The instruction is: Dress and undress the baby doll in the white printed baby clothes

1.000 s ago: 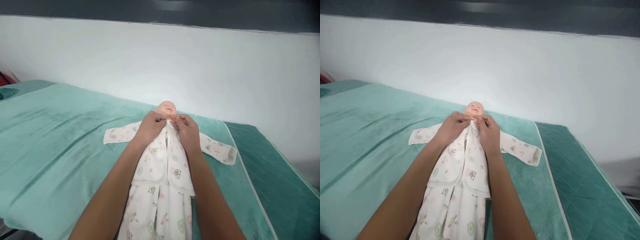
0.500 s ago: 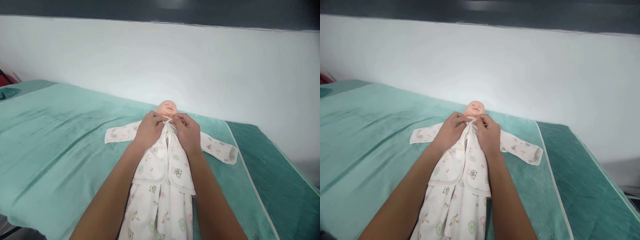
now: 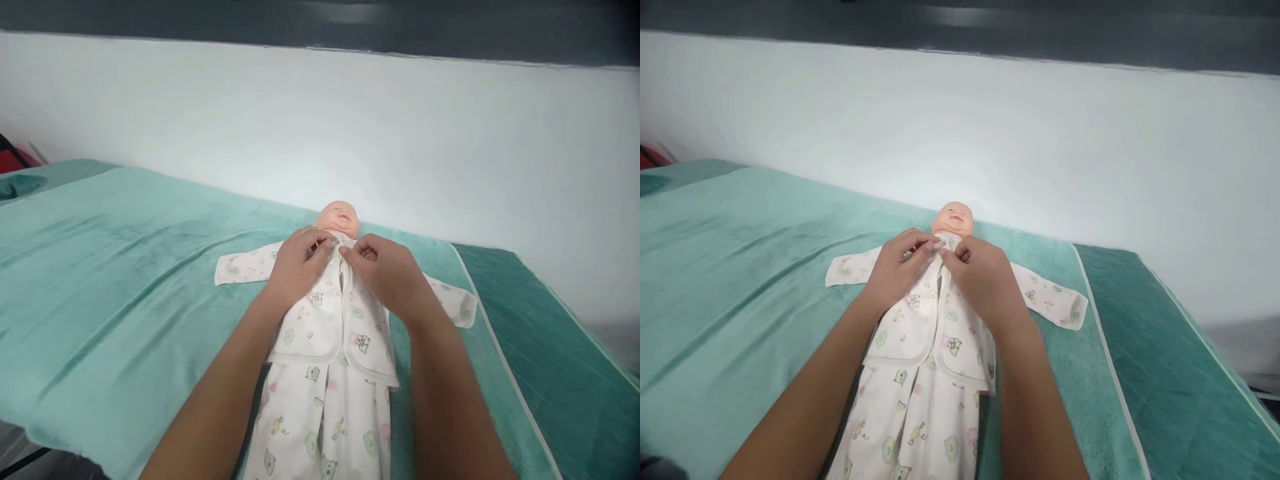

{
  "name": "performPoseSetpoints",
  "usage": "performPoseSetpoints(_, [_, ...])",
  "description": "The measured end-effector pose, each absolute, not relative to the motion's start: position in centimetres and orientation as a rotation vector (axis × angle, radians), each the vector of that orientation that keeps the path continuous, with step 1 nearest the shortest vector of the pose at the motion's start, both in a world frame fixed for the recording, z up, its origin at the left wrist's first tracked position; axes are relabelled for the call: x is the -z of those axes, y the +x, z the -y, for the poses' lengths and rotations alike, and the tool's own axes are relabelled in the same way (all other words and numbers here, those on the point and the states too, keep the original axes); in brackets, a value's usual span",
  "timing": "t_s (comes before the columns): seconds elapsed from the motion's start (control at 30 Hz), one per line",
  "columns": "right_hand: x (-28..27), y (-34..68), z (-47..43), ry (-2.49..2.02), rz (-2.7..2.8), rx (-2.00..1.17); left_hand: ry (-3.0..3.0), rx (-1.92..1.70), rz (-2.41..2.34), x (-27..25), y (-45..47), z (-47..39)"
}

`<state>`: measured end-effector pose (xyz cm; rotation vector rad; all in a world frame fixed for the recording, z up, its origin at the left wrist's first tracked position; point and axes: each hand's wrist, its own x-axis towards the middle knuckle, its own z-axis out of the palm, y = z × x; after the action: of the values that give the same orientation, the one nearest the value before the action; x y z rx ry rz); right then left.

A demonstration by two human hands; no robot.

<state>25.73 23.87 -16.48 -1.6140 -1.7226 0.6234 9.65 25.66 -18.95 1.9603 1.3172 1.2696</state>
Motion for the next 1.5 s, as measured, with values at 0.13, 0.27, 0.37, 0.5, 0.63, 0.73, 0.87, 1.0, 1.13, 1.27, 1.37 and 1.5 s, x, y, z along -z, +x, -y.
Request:
performPoseSetpoints(0.13, [15.8, 25.5, -22.9, -1.757, 1.846, -0.583, 1.971, -1.147, -1.311, 18.4, 9.6, -25.3])
performPoseSetpoints(0.27, [15.9, 26.1, -23.4, -1.785, 1.859, -0.763, 1.91, -1.024, -1.247, 18.2, 9.2, -25.0])
performPoseSetpoints(0.37, [15.8, 26.8, -23.7, -1.796, 1.854, -0.896, 1.892, -0.982, -1.186, 18.3, 8.9, -25.0])
performPoseSetpoints(0.5, [15.3, 27.1, -23.6, -1.833, 1.862, -0.929, 1.916, -0.979, -1.153, 18.4, 8.7, -25.0])
performPoseSetpoints(0.63, [15.8, 27.5, -23.9, -1.673, 1.768, -1.031, 1.899, -0.992, -1.18, 18.4, 8.8, -24.9])
performPoseSetpoints(0.73, [16.6, 28.3, -24.7, -1.383, 1.599, -1.296, 1.842, -1.08, -1.18, 18.3, 8.8, -24.8])
performPoseSetpoints(0.87, [17.1, 28.8, -25.2, -1.242, 1.522, -1.41, 1.795, -1.128, -1.191, 17.9, 9.1, -24.4])
performPoseSetpoints(1.0, [16.7, 27.9, -24.5, -1.5, 1.634, -1.153, 1.809, -1.103, -1.193, 17.3, 9.8, -23.9])
performPoseSetpoints(1.13, [16.6, 26.6, -24.0, -1.715, 1.753, -0.755, 1.815, -1.057, -1.209, 17.1, 10.4, -23.8])
performPoseSetpoints(1.27, [17.1, 26.8, -24.4, -1.621, 1.753, -0.819, 1.768, -1.06, -1.253, 17.2, 10.5, -24.0])
performPoseSetpoints(1.37, [17.5, 27.7, -25.1, -1.41, 1.611, -1.195, 1.743, -1.049, -1.247, 17.5, 10.4, -24.1])
performPoseSetpoints(1.5, [18.0, 28.5, -25.8, -1.164, 1.421, -1.474, 1.714, -1.035, -1.228, 17.7, 10.2, -24.3])
